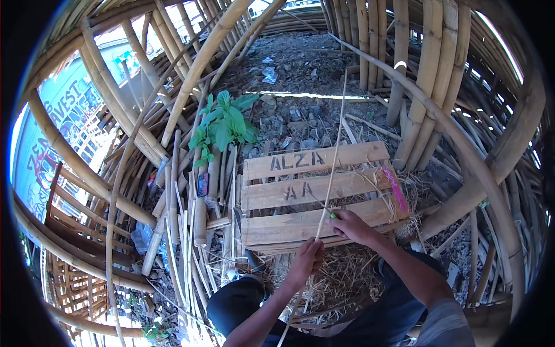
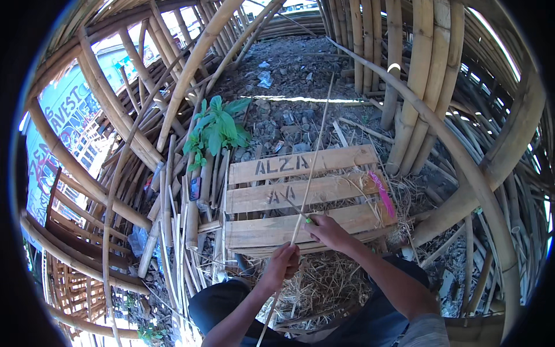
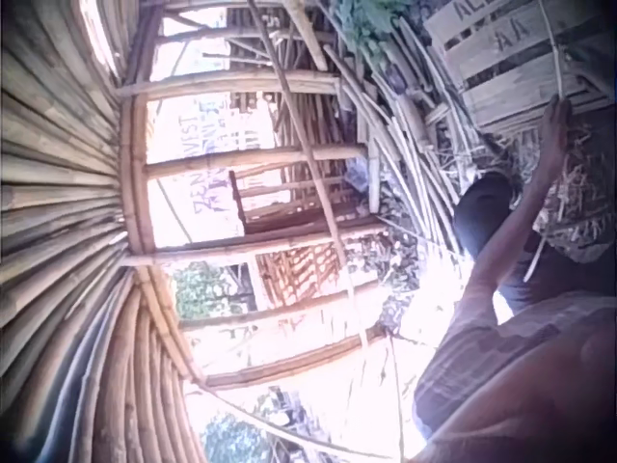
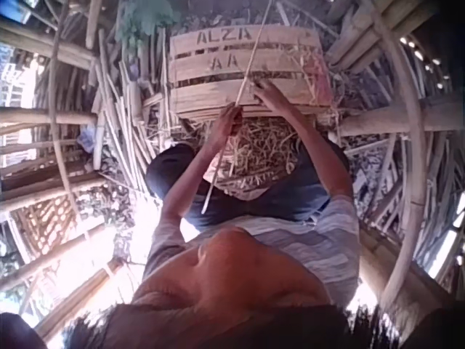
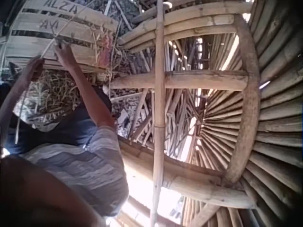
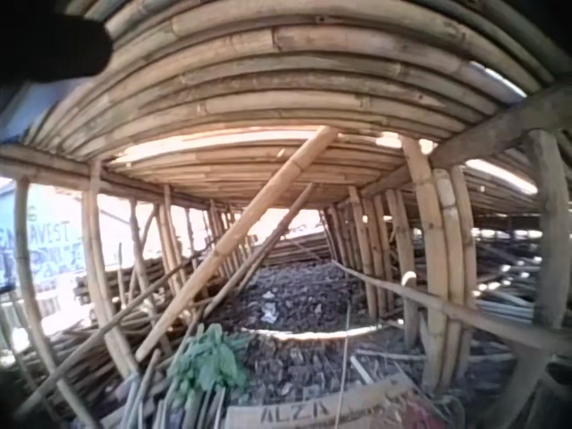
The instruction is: Shaving and smoothing a thin wooden rod using a small knife while sitting inside a bamboo structure.
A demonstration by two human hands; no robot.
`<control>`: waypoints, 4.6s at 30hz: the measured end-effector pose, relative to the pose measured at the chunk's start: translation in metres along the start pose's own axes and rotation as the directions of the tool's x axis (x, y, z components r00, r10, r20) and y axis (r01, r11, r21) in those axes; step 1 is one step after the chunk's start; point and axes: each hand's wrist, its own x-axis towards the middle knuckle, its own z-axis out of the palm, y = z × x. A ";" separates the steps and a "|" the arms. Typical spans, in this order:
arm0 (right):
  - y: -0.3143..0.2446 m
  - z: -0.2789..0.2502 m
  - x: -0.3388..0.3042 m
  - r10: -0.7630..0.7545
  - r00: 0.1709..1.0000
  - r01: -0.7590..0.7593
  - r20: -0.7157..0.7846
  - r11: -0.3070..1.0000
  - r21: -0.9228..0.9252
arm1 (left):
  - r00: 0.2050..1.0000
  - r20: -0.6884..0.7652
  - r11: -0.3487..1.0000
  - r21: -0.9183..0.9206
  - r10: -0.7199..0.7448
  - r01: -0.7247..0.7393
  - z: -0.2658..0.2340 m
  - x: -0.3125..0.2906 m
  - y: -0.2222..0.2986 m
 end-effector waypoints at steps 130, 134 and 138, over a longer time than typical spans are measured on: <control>0.030 -0.048 0.003 -0.021 0.981 -0.177 -0.195 0.331 -0.927 | 0.957 -0.001 0.950 -0.113 -0.291 0.289 0.019 -0.049 -0.079; 0.047 0.013 -0.032 0.032 0.995 0.069 0.092 0.444 -0.894 | 0.961 -0.034 0.954 -0.134 -0.274 0.267 0.013 -0.042 -0.086; 0.049 0.020 -0.038 -0.015 0.984 0.164 0.180 0.496 -0.853 | 0.968 -0.047 0.957 -0.168 -0.247 0.236 0.014 -0.036 -0.084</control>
